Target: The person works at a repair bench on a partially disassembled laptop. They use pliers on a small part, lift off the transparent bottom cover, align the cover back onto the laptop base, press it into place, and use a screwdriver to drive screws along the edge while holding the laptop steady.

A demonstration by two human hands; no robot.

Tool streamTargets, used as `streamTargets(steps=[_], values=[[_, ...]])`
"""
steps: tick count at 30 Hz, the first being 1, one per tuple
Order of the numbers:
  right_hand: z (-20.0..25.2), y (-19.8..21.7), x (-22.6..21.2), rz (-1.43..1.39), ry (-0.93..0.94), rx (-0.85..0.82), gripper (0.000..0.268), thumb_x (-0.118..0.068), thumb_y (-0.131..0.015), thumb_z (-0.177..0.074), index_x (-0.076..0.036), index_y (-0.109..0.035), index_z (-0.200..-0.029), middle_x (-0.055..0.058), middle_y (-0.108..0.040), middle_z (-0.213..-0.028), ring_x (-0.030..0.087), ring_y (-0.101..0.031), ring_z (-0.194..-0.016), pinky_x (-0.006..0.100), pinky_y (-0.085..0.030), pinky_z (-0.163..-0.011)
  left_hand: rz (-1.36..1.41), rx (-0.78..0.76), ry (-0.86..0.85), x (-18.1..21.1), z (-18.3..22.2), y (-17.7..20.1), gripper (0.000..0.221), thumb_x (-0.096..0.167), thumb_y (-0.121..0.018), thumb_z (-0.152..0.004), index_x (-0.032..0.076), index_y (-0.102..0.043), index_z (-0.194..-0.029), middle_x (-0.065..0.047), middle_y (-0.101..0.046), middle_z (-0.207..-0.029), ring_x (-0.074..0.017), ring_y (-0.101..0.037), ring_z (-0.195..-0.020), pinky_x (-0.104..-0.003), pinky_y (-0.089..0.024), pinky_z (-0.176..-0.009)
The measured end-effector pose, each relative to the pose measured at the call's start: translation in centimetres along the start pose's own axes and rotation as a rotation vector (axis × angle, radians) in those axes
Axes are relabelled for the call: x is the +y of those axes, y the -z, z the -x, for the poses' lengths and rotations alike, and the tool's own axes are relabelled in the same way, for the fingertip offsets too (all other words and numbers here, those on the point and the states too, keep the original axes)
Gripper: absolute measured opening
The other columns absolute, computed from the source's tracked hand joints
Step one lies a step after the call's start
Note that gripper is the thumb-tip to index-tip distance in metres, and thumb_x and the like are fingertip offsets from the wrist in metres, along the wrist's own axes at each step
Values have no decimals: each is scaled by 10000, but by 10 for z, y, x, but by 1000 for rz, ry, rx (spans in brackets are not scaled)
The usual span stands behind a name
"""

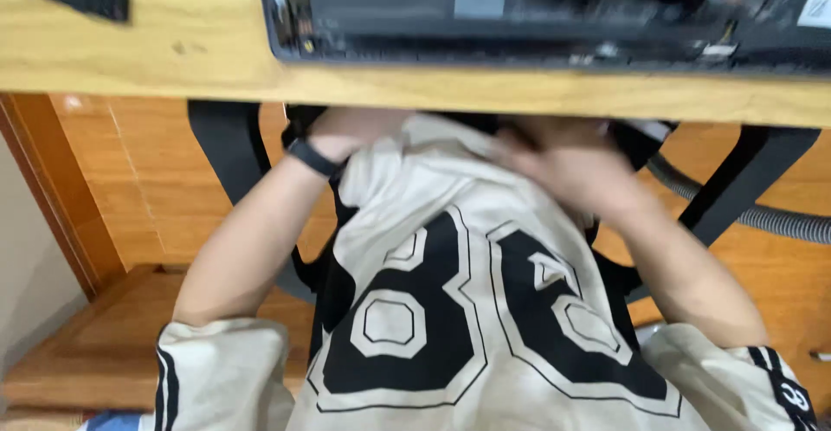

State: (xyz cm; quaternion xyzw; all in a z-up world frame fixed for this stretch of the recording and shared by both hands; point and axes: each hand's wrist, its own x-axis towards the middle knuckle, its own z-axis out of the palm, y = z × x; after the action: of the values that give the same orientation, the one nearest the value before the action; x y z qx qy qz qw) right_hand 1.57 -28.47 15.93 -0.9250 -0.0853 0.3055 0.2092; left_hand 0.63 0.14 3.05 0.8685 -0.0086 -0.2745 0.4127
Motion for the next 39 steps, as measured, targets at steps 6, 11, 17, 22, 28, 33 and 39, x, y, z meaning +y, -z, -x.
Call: streamTargets(steps=[6,11,17,22,28,33,39], values=[[-14,30,-25,48,364,-340,416,-476,-608,-936,-132,-692,-1155,146,-734,-1023,339,-719,-912,417,-548,-827,127,-158,-375,100,42,55,389,344,-574,-1034,25,-678,-1231,-148,-727,-1088,-242,-700,-915,-377,-552,-803],[-20,34,-15,-63,339,-480,364,-424,-643,-886,-117,-683,-1077,95,-730,-980,250,-708,-895,357,-543,-819,125,-576,-300,115,52,53,360,390,-576,-1032,58,-703,-1089,-136,-704,-898,-241,-651,-780,-355,-536,-755],[-28,32,-19,-255,161,-488,485,-446,-660,-881,-121,-644,-1241,57,-739,-1151,201,-719,-1059,338,-555,-950,333,-127,-407,106,47,49,376,359,-566,-1062,77,-681,-1281,-119,-742,-1191,-247,-702,-1064,-338,-552,-914],[-43,38,-50,-211,230,-592,465,-441,-645,-902,-112,-651,-1231,68,-737,-1135,205,-716,-1044,339,-556,-941,407,-54,-360,69,34,-18,404,372,-641,-1009,74,-690,-1277,-125,-734,-1245,-258,-699,-1109,-356,-554,-957],[-58,55,-63,-177,230,-665,440,-433,-622,-934,-99,-661,-1217,84,-734,-1112,212,-711,-1022,339,-557,-926,389,-54,-260,60,17,-47,429,371,-599,-1032,25,-610,-1287,-146,-660,-1293,-252,-645,-1178,-377,-515,-1034],[-74,51,-80,-175,265,-735,424,-427,-603,-960,-87,-670,-1204,98,-732,-1093,217,-707,-1004,339,-558,-915,453,-115,-97,45,27,-43,475,414,-611,-995,63,-591,-1315,-122,-611,-1341,-229,-625,-1205,-350,-536,-1028],[-106,14,-47,-153,320,-826,410,-419,-579,-992,-74,-680,-1190,114,-729,-1070,223,-702,-983,339,-560,-900,403,-60,-237,-10,17,-102,477,404,-596,-1025,80,-600,-1376,-105,-646,-1355,-216,-630,-1220,-349,-520,-1079]])
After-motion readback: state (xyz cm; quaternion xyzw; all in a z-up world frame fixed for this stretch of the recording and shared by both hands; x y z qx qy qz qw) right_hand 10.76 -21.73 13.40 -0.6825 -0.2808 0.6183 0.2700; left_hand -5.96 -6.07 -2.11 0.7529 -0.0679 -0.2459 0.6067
